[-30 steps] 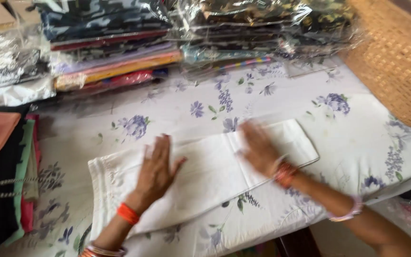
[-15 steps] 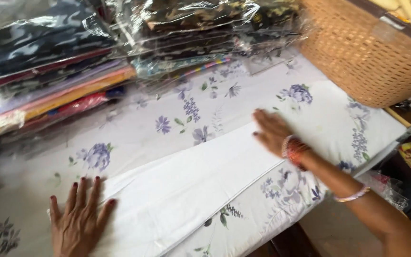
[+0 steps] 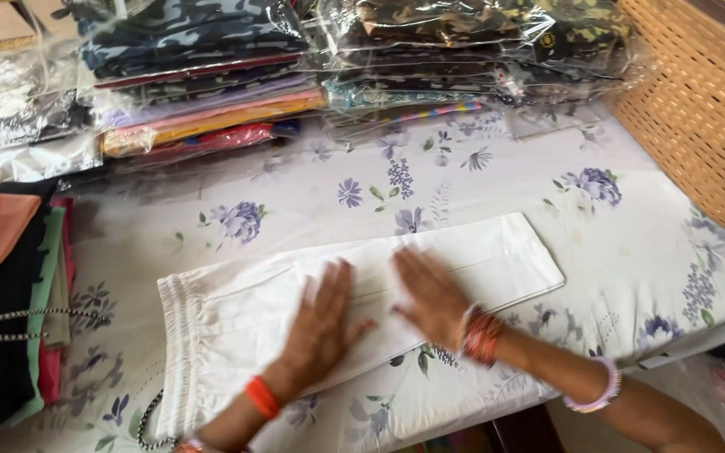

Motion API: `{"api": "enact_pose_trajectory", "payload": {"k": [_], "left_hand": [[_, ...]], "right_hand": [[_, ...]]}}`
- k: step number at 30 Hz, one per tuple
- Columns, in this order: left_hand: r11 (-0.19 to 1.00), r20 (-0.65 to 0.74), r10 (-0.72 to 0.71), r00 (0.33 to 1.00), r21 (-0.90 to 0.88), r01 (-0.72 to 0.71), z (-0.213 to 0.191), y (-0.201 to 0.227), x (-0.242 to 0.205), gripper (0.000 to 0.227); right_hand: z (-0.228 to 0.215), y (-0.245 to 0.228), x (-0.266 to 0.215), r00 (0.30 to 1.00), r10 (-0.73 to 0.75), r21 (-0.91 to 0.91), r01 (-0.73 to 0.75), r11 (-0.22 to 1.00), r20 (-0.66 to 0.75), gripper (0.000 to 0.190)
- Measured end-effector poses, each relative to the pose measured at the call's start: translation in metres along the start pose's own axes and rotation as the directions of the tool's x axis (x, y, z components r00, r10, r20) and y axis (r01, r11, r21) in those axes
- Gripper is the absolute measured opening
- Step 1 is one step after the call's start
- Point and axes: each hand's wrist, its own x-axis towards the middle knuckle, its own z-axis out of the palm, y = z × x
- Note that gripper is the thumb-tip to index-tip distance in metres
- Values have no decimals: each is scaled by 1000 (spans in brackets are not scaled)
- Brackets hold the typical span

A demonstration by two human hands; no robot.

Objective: Fold yellow and white trousers on a table.

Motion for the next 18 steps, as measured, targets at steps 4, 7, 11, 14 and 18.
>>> {"api": "enact_pose_trajectory", "payload": {"k": [4, 7, 11, 14, 18], "left_hand": [[993, 91, 91, 992, -80, -83, -17, 29, -29, 88], [995, 98, 100, 990, 4, -101, -24, 17, -64, 84], [991, -48, 43, 998, 129, -36, -21, 0, -124, 83], [990, -104, 0, 995, 139, 14, -28, -5, -142, 87], [979, 290, -201, 936, 81, 186, -100, 4, -81, 77]], "right_hand": [[-31, -37, -6, 948, -159, -1, 165, 986, 278, 82], [-13, 30, -18, 967, -66, -3, 69, 998, 244, 82], [27, 159, -54, 988, 151, -66, -152, 986, -16, 77], [35, 179, -68, 983, 163, -97, -171, 980, -84, 74], [-11, 123, -47, 960, 281, -353, -257, 900, 18, 73]]}}
